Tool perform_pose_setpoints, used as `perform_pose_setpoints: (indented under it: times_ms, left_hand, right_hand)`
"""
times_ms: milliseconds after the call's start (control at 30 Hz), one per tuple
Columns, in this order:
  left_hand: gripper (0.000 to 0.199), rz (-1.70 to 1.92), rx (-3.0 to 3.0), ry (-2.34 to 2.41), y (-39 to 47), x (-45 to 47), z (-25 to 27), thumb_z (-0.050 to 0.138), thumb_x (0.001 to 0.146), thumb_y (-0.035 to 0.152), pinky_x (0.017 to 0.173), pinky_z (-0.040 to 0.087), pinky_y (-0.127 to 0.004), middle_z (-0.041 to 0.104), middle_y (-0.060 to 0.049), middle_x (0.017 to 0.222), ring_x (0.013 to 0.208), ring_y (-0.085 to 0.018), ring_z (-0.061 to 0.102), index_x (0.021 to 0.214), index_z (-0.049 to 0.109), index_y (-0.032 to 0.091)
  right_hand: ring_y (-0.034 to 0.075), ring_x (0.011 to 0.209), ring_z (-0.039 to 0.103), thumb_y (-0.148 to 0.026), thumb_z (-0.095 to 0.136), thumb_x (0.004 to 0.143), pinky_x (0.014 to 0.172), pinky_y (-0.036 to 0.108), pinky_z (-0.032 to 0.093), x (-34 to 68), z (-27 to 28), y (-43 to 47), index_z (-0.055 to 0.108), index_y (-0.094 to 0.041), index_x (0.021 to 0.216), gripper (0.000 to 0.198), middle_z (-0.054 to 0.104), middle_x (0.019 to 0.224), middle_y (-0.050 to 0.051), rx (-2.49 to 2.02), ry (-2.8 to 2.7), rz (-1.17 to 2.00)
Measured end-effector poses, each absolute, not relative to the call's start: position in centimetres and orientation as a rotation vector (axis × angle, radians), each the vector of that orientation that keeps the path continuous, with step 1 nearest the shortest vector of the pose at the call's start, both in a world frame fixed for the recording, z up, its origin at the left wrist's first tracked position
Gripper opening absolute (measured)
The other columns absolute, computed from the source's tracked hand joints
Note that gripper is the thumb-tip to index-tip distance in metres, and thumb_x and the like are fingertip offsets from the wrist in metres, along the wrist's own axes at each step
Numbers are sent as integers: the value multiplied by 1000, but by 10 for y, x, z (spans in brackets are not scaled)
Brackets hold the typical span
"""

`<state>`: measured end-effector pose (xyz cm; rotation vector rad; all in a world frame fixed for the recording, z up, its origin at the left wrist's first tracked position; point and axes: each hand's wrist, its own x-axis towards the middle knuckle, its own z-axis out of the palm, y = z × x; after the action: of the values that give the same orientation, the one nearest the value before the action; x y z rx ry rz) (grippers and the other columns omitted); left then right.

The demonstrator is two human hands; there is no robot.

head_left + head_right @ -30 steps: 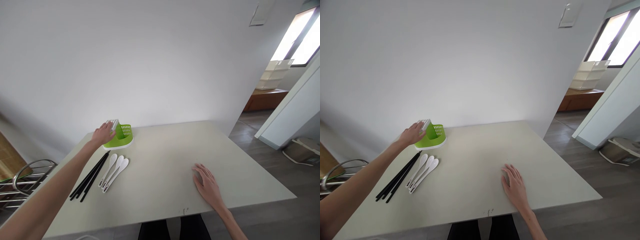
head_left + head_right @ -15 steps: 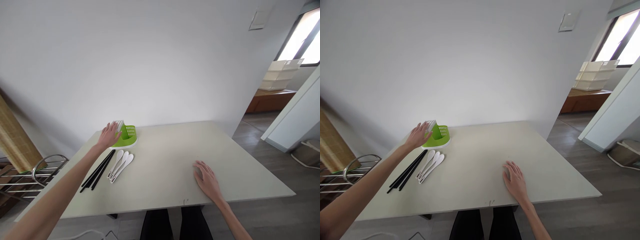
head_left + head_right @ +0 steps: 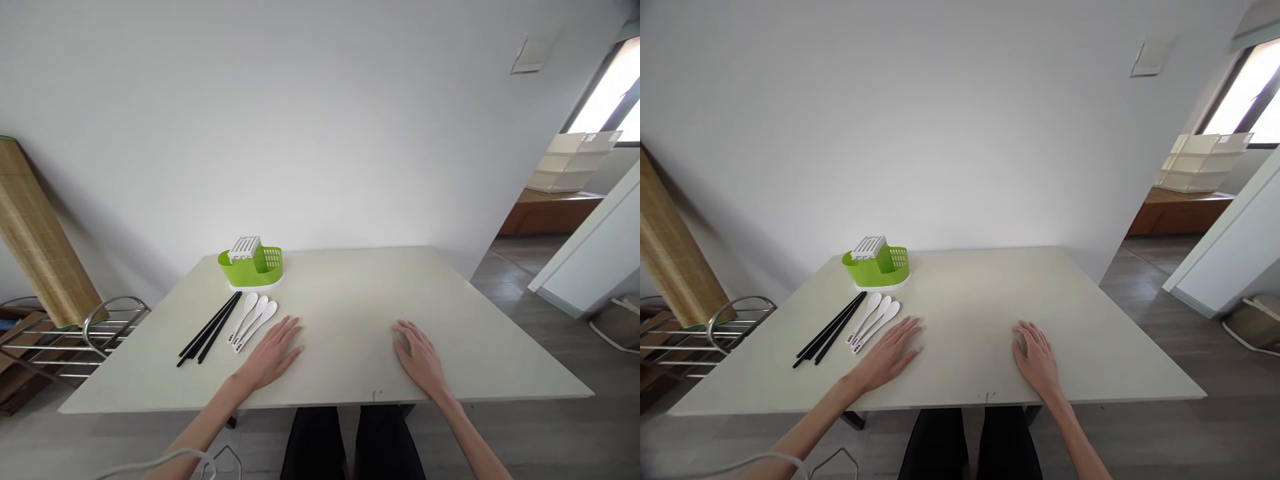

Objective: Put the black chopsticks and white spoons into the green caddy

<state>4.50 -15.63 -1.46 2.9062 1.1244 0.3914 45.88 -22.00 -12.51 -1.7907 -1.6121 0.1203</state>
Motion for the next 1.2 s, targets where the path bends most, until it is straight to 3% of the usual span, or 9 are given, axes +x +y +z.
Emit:
perform_pose_setpoints:
  times_ms: [367, 833, 1033, 1200]
  left_hand:
    - [57, 511, 2814, 1237, -159, 34, -52, 43, 110, 41, 128, 35, -51, 42, -4, 168, 159, -26, 30, 165, 34, 30]
    - [70, 492, 2777, 1289, -160, 47, -45, 46, 107, 28, 127, 39, -51, 37, -5, 170, 160, -27, 27, 170, 16, 28]
    - [67, 495, 2744, 1272, -152, 61, -43, 45, 107, 27, 127, 37, -54, 37, -6, 170, 161, -28, 24, 170, 20, 27]
    - [68, 489, 2766, 1271, -151, 63, -44, 46, 107, 28, 127, 38, -53, 38, -4, 170, 161, -27, 25, 169, 19, 28]
  right_hand:
    - [32, 152, 44, -52, 40, 105, 121, 59, 40, 457, -115, -228, 64, -28, 132, 43, 58, 156, 6, -1828, -1610, 214]
    - [34, 148, 49, -55, 44, 105, 113, 59, 48, 454, -109, -237, 65, -30, 130, 41, 60, 154, 6, -1898, -1547, 265]
    - [33, 146, 50, -54, 45, 104, 115, 60, 45, 454, -101, -239, 65, -31, 127, 38, 60, 154, 5, -1906, -1530, 285]
    - [34, 143, 53, -56, 46, 103, 103, 55, 55, 452, -99, -239, 66, -33, 127, 39, 60, 154, 3, -1953, -1468, 290]
